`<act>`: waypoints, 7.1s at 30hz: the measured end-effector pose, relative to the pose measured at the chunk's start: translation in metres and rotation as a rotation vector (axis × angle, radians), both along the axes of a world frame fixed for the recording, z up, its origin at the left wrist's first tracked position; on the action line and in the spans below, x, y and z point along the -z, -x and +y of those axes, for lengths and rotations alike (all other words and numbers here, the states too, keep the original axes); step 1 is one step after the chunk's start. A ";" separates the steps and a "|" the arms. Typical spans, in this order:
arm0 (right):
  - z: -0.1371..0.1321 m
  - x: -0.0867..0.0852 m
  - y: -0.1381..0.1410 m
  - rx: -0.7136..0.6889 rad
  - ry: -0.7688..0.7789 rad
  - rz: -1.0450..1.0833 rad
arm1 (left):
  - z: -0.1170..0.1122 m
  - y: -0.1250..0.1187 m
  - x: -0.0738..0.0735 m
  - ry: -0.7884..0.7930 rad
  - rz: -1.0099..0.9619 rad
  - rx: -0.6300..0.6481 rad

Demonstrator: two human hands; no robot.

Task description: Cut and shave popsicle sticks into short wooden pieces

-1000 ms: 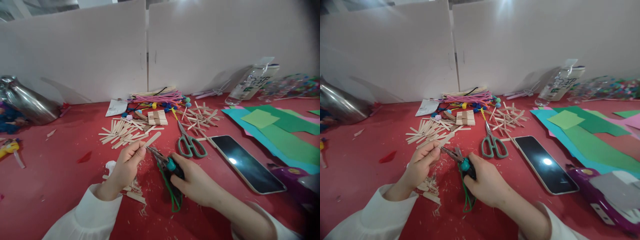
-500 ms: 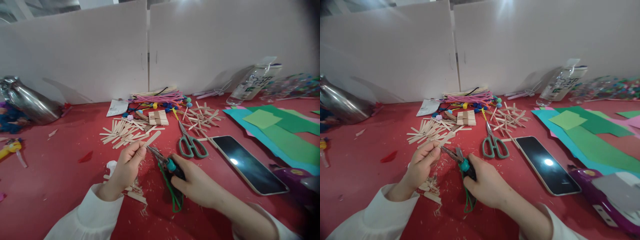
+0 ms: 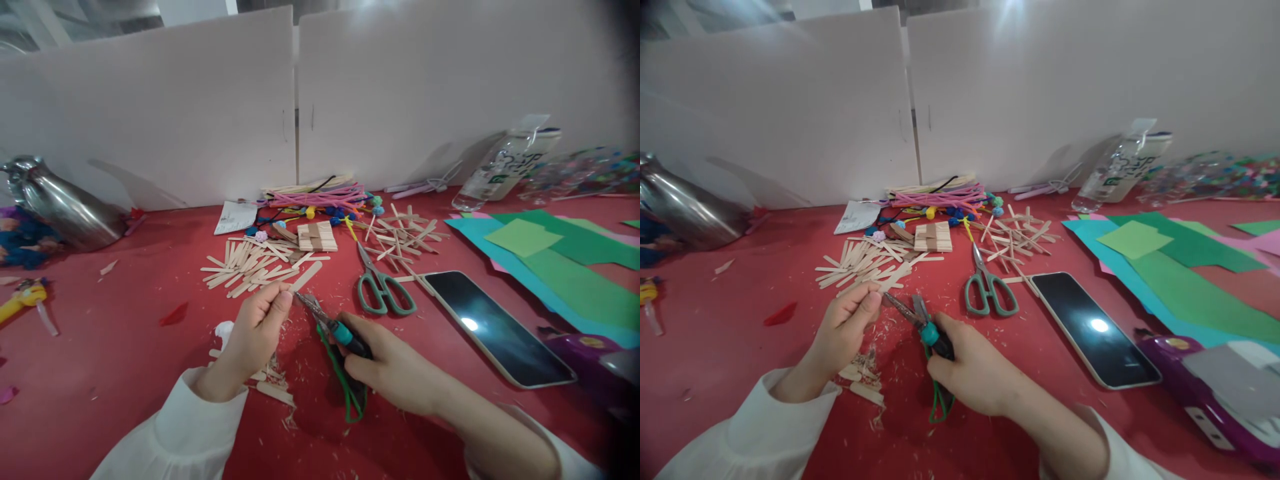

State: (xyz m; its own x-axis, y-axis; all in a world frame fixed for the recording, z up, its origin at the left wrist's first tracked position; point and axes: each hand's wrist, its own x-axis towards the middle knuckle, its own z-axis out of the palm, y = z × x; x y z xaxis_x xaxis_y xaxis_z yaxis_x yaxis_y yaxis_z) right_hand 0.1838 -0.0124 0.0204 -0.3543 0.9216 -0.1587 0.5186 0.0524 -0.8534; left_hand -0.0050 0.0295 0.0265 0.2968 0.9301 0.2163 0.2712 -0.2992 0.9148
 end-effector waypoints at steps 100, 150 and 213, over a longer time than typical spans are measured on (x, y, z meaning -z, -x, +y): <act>-0.003 -0.006 0.000 0.075 0.001 -0.281 | -0.006 -0.013 0.010 0.009 -0.085 -0.125; -0.007 -0.010 0.004 0.082 0.026 -0.210 | -0.008 -0.014 0.000 -0.053 0.061 -0.132; -0.008 -0.002 0.007 0.140 0.018 -0.247 | -0.003 -0.011 0.007 0.120 -0.158 -0.087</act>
State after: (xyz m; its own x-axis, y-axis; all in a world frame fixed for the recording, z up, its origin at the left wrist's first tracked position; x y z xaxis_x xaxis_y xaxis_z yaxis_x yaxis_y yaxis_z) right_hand 0.1769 -0.0202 0.0226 -0.1719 0.9552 -0.2408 0.7123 -0.0484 -0.7002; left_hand 0.0055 0.0269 0.0192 0.1854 0.9727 0.1396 0.1414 -0.1670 0.9758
